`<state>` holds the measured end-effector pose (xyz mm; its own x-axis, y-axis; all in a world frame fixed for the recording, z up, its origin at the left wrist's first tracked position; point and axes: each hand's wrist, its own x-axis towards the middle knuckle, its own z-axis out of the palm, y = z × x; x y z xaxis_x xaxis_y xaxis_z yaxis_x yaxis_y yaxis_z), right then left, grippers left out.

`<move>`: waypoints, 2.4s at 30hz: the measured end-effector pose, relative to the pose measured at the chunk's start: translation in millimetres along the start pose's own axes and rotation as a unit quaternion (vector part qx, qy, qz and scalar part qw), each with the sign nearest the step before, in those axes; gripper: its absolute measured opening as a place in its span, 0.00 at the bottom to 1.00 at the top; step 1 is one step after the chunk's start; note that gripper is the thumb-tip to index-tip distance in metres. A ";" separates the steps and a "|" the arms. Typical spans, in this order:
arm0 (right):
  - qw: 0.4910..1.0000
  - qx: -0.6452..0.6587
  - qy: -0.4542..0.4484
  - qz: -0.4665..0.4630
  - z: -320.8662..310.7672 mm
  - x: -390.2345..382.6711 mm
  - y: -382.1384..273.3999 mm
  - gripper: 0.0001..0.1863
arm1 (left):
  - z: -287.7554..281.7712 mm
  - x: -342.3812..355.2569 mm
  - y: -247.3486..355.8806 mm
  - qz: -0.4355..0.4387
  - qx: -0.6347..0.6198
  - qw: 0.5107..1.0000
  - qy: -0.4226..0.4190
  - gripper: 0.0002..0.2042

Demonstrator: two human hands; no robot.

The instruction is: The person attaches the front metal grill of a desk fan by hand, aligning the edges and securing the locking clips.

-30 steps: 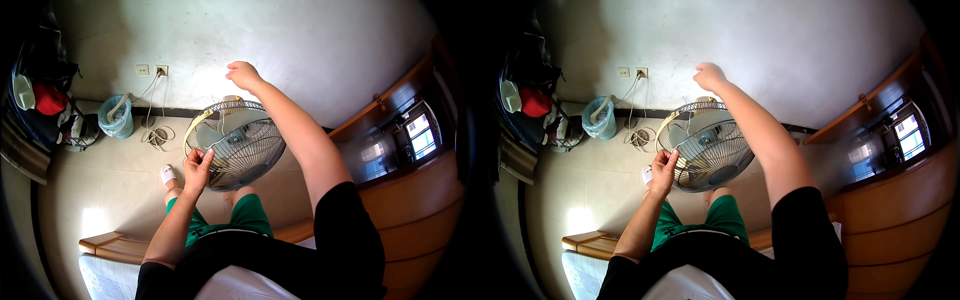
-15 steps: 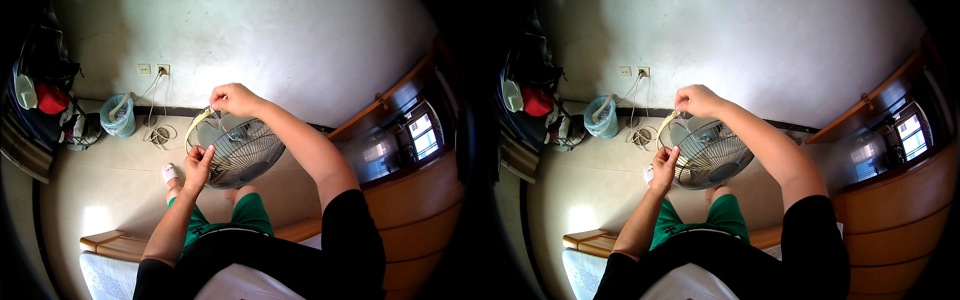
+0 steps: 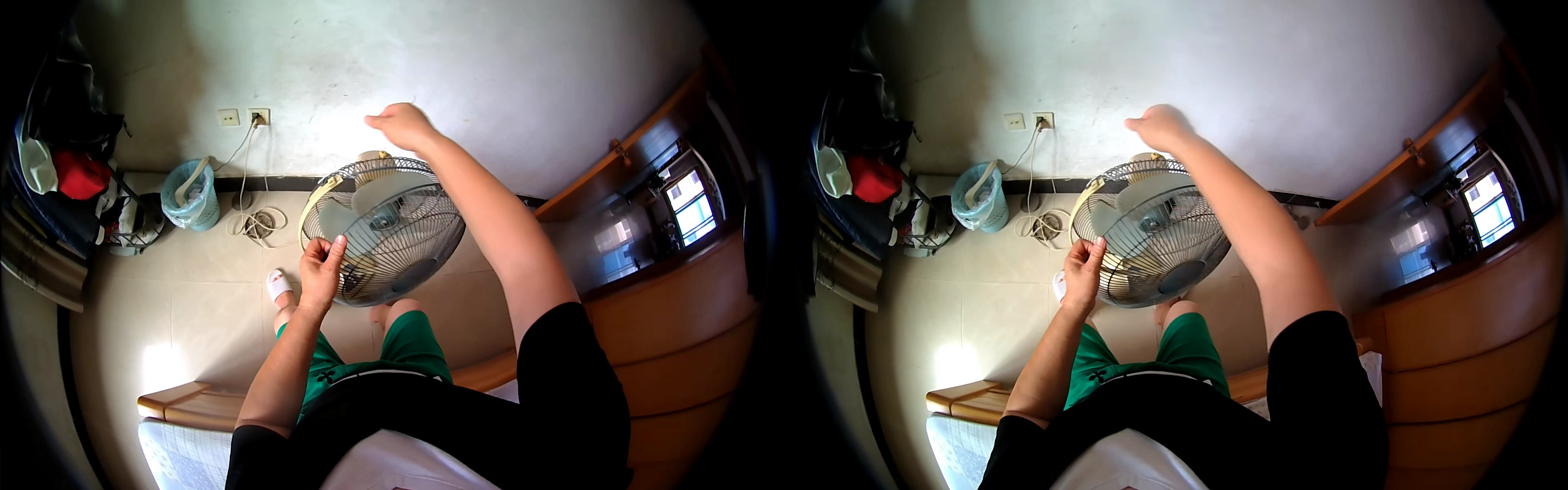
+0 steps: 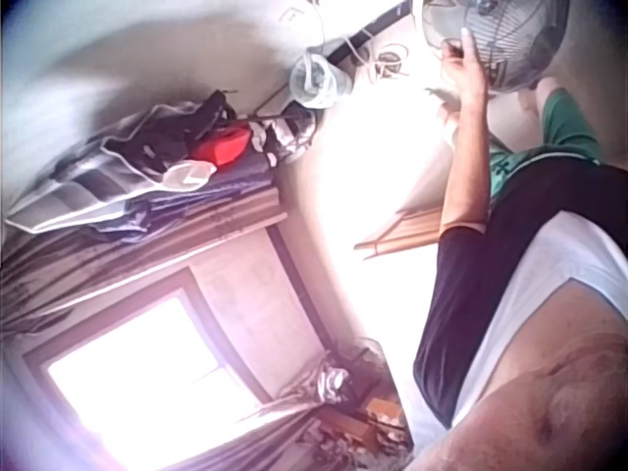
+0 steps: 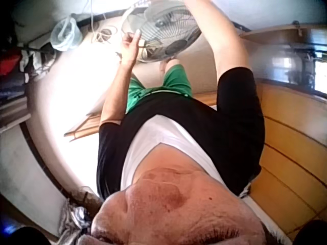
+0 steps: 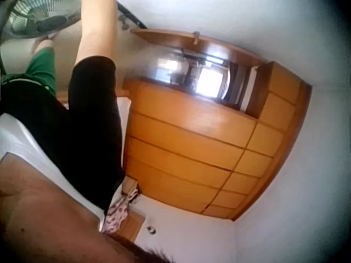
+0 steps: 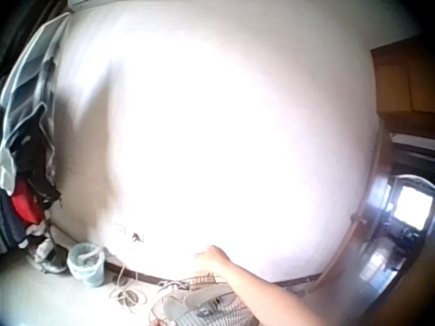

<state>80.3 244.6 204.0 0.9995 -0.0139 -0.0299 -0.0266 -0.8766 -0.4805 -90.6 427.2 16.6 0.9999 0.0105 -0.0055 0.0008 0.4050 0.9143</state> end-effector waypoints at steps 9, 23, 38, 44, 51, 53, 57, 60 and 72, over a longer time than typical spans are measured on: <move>0.942 0.223 0.212 0.131 -28.1 -129.9 190.3 0.15 | 3.9 15.0 15.8 -0.053 -0.040 0.998 0.015 0.18; 0.969 0.240 0.062 -0.008 -11.2 -121.5 203.3 0.11 | -3.4 40.6 26.9 -0.044 0.005 0.999 0.002 0.19; 0.987 0.045 -0.032 -0.152 -38.6 -121.7 194.6 0.09 | -17.6 53.6 35.8 -0.023 0.043 0.999 -0.018 0.19; 0.978 0.021 -0.045 -0.202 -41.8 -116.4 198.9 0.09 | -20.7 54.4 40.5 -0.024 0.064 0.997 -0.031 0.18; 0.967 0.041 -0.038 -0.249 -40.1 -110.6 208.5 0.10 | -5.0 58.8 43.7 -0.032 0.050 0.998 0.023 0.12; 0.957 0.007 -0.020 -0.289 -37.3 -107.7 209.5 0.09 | -5.8 61.5 42.2 -0.027 0.040 0.999 0.015 0.10; 0.914 -0.044 0.041 -0.401 -31.4 -95.2 223.4 0.09 | -20.2 71.8 34.0 0.002 0.054 0.999 -0.006 0.09; 0.899 -0.042 0.044 -0.433 -30.6 -93.7 222.6 0.09 | -37.6 78.0 29.4 0.008 0.059 0.998 -0.003 0.10; 0.979 0.078 0.062 -0.176 -7.6 -130.4 207.0 0.11 | -45.5 71.8 26.4 0.036 0.060 0.997 0.028 0.16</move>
<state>-55.4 61.3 115.0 0.9415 0.2099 0.2637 0.3276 -0.7535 -0.5700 -19.3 480.3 21.8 0.9952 0.0877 0.0429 -0.0666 0.2886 0.9551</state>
